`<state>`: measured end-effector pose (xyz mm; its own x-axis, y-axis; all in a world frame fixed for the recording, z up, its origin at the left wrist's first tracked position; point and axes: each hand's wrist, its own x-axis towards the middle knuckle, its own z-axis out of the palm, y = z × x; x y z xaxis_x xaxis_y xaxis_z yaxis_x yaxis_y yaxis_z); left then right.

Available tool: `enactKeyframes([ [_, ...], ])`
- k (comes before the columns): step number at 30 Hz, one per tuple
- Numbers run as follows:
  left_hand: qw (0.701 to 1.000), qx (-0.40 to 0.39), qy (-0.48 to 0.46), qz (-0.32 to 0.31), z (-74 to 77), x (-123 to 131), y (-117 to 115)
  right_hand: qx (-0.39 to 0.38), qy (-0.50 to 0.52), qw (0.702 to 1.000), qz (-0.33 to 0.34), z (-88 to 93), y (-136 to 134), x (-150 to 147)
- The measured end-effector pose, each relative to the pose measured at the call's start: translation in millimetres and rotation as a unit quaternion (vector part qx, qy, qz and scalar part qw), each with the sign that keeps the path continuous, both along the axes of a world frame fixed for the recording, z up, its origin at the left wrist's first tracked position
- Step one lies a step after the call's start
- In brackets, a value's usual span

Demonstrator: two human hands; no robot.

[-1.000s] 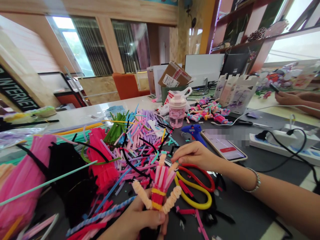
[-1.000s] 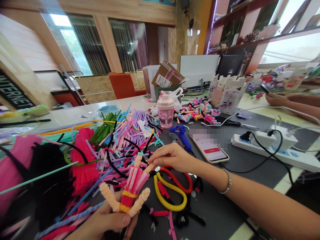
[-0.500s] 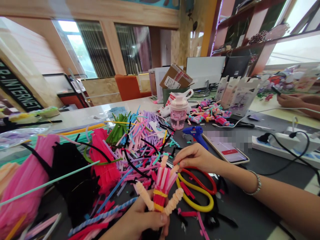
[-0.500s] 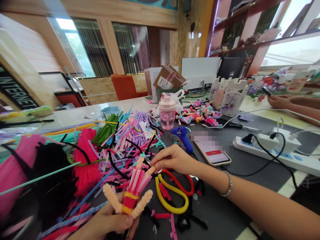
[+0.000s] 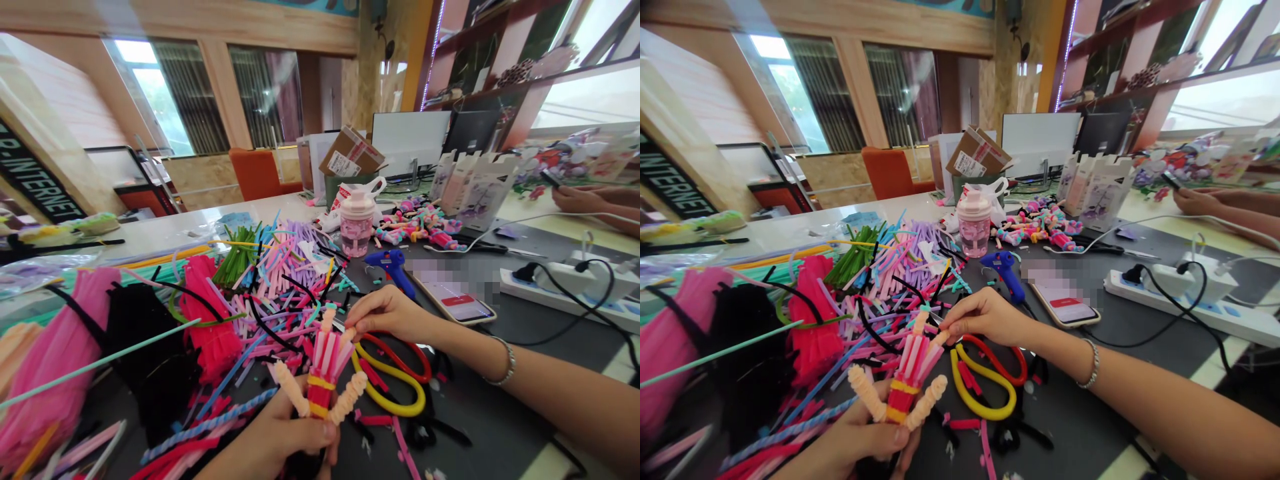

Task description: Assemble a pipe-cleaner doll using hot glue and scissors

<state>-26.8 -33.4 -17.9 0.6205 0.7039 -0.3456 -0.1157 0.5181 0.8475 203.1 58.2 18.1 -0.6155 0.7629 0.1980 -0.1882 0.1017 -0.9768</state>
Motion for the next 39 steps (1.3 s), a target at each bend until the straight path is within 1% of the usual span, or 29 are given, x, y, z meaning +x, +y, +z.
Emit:
enactKeyframes([
  [6,1.000,0.005,0.014,0.010,-6.6,0.5,2.0,0.021,0.012,1.000,-0.005,3.8,-2.4,-0.4],
  [14,1.000,0.005,0.025,-0.007,-11.3,-0.7,2.3,0.035,-0.005,0.999,-0.008,1.6,-1.4,0.8],
  [17,1.000,0.006,0.024,-0.004,-9.5,0.2,1.6,0.073,-0.030,0.997,-0.009,3.2,-1.1,2.9],
  [20,1.000,0.006,0.027,-0.003,-4.6,0.9,0.5,0.115,-0.046,0.992,-0.012,6.4,-1.5,5.0],
  [23,0.999,0.012,0.037,-0.001,-0.8,0.9,0.2,0.131,-0.047,0.990,-0.012,8.6,-2.2,6.0],
  [26,0.999,0.010,0.038,-0.004,0.4,1.5,0.6,0.130,-0.051,0.990,-0.011,9.3,-3.0,6.0],
  [29,1.000,0.001,0.016,-0.007,3.2,3.6,0.5,0.117,-0.051,0.992,-0.014,9.6,-3.6,5.6],
  [33,1.000,-0.010,-0.007,0.007,13.7,6.1,-2.5,0.084,-0.071,0.993,-0.036,9.8,-3.4,4.8],
  [35,1.000,-0.010,-0.012,0.006,17.8,6.6,-3.7,0.062,-0.064,0.995,-0.054,8.9,-2.4,4.5],
  [37,1.000,-0.006,-0.016,0.000,17.8,6.7,-3.5,0.043,-0.044,0.996,-0.059,7.3,-0.9,4.5],
  [39,1.000,-0.001,-0.024,0.003,13.0,6.3,-1.9,0.031,-0.026,0.998,-0.049,5.5,0.6,4.4],
])
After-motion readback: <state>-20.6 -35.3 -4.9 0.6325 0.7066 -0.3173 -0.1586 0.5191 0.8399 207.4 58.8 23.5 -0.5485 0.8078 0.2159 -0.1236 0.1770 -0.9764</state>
